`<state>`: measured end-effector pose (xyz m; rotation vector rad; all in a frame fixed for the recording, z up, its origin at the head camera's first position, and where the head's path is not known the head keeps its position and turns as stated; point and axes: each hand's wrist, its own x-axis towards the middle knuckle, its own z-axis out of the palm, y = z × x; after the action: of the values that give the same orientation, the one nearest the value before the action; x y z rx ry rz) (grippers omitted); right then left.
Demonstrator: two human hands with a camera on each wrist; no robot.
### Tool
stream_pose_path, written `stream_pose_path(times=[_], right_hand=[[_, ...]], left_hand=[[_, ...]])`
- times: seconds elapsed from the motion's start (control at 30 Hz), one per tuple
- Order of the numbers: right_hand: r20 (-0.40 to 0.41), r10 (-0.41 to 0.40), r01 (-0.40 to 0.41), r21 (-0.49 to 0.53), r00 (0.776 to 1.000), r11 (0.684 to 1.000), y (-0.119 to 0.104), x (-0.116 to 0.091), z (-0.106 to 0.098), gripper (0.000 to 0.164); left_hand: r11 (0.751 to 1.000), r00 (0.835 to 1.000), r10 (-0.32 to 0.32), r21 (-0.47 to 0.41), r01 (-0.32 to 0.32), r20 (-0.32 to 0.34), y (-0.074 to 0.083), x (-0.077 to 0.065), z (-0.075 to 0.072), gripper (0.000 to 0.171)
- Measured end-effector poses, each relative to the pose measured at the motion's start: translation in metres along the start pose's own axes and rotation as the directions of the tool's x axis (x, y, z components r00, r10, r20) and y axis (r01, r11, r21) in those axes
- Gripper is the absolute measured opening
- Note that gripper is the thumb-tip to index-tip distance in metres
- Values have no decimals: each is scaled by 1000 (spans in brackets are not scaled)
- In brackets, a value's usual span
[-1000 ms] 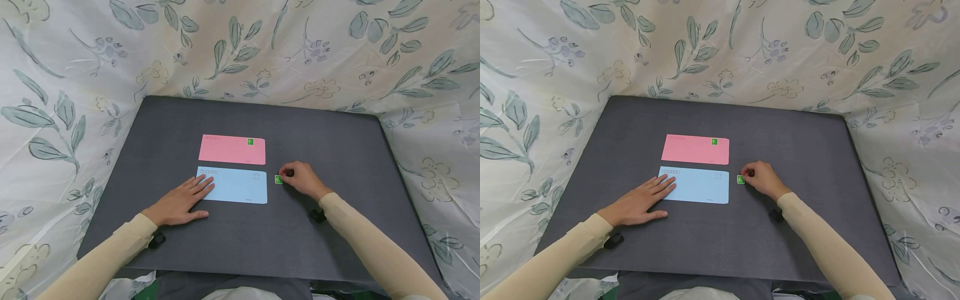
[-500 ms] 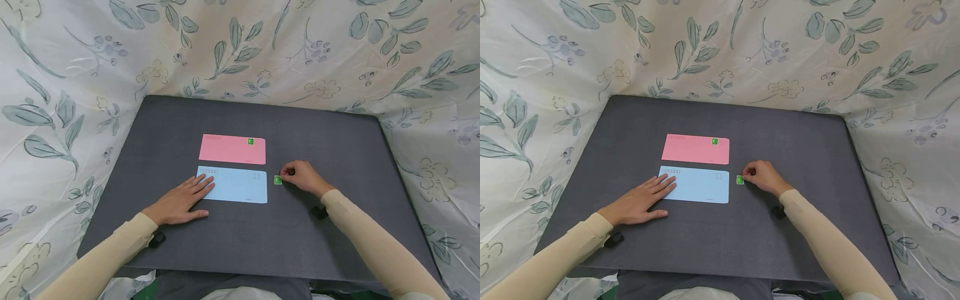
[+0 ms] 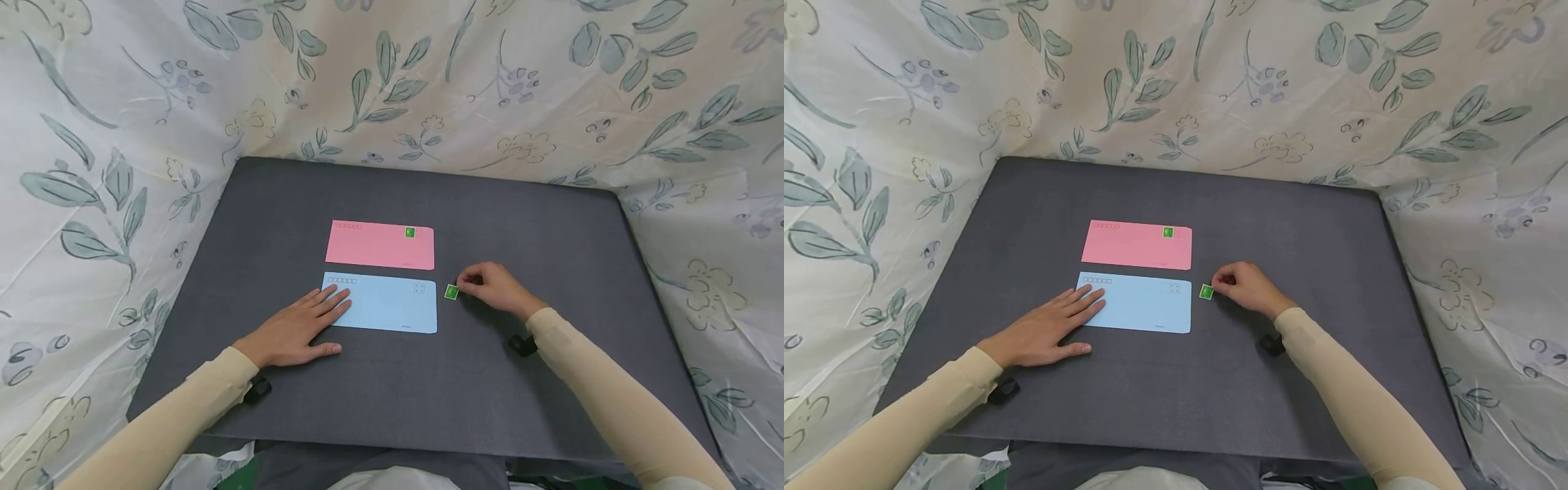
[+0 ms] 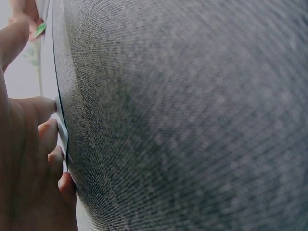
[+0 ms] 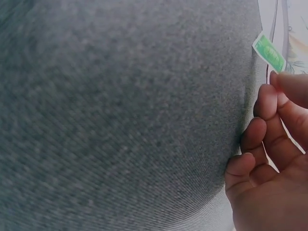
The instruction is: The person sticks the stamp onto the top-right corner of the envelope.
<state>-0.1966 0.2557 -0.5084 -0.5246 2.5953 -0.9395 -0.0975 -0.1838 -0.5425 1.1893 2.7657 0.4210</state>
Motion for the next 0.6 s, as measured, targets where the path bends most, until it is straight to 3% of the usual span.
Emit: stream_pose_path(times=[0.27,0.6], right_hand=[[-6,11,-12,-8,1000,1000,-5,2,-3,11],[30,34,-36,75,999,997,-25,15,-1,11]], left_hand=[[1000,999,16,-4,-16,-30,2,2,0,86],[999,998,32,-4,-32,-56,3,1,1,86]])
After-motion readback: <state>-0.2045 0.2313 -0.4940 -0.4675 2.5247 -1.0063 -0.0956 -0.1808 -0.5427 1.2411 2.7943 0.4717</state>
